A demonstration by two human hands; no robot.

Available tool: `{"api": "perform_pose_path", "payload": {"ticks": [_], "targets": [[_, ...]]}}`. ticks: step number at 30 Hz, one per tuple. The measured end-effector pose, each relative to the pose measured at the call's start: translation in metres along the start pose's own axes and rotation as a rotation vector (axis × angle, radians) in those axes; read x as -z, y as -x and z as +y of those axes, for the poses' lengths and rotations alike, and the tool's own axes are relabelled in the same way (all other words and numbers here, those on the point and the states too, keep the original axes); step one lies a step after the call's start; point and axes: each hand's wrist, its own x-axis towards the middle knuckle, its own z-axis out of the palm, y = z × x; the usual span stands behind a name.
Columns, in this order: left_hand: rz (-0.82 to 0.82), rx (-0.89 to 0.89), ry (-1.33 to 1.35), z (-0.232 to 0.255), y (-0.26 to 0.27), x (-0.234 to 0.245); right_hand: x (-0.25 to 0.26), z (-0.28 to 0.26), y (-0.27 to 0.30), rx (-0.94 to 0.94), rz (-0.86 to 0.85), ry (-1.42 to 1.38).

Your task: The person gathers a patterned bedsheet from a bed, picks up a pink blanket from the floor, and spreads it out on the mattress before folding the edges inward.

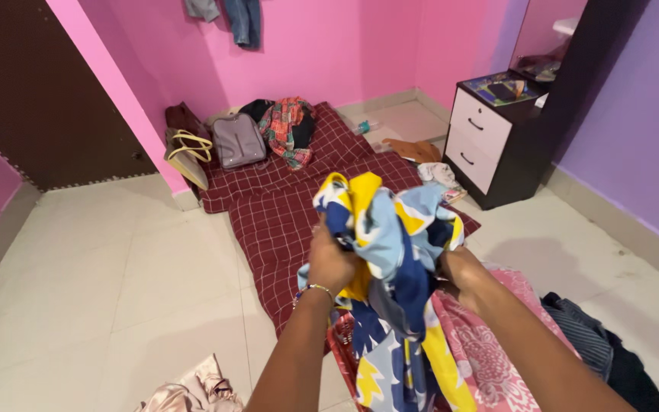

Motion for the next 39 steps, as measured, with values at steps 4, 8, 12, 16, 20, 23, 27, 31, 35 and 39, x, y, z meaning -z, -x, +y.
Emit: {"api": "perform_pose_path", "payload": {"ticks": [4, 8, 12, 16, 20, 23, 27, 31, 35, 39], "targets": [[-0.241, 0.057, -0.080, -0.046, -0.013, -0.033, -0.008, 0.010, -0.009, -0.050, 0.050, 0.040], [-0.315, 0.186, -0.013, -0.078, -0.007, -0.071, -0.008, 0.024, -0.013, -0.040, -0.003, 0.012], [-0.332, 0.258, 0.160, -0.086, -0.005, -0.096, -0.005, 0.043, -0.025, -0.011, -0.012, -0.012], [-0.281, 0.361, 0.179, -0.079, -0.003, -0.094, 0.001, 0.053, -0.032, 0.073, -0.073, 0.067], [-0.206, 0.388, 0.192, -0.068, 0.002, -0.073, -0.004, 0.048, -0.020, 0.054, -0.118, 0.036], [-0.141, 0.385, 0.139, -0.056, 0.011, -0.049, -0.025, 0.036, 0.002, 0.004, -0.104, 0.091], [-0.065, 0.397, 0.185, -0.042, 0.023, 0.002, -0.067, 0.020, 0.023, -0.023, -0.150, 0.250], [0.050, 0.491, 0.133, -0.050, 0.038, 0.074, -0.128, 0.017, 0.037, -0.021, -0.306, 0.287], [0.272, 0.440, 0.090, -0.075, 0.064, 0.156, -0.209, 0.031, 0.072, 0.014, -0.436, 0.462], [0.438, 0.548, 0.093, -0.086, 0.099, 0.240, -0.296, 0.048, 0.109, 0.044, -0.607, 0.568]]}}
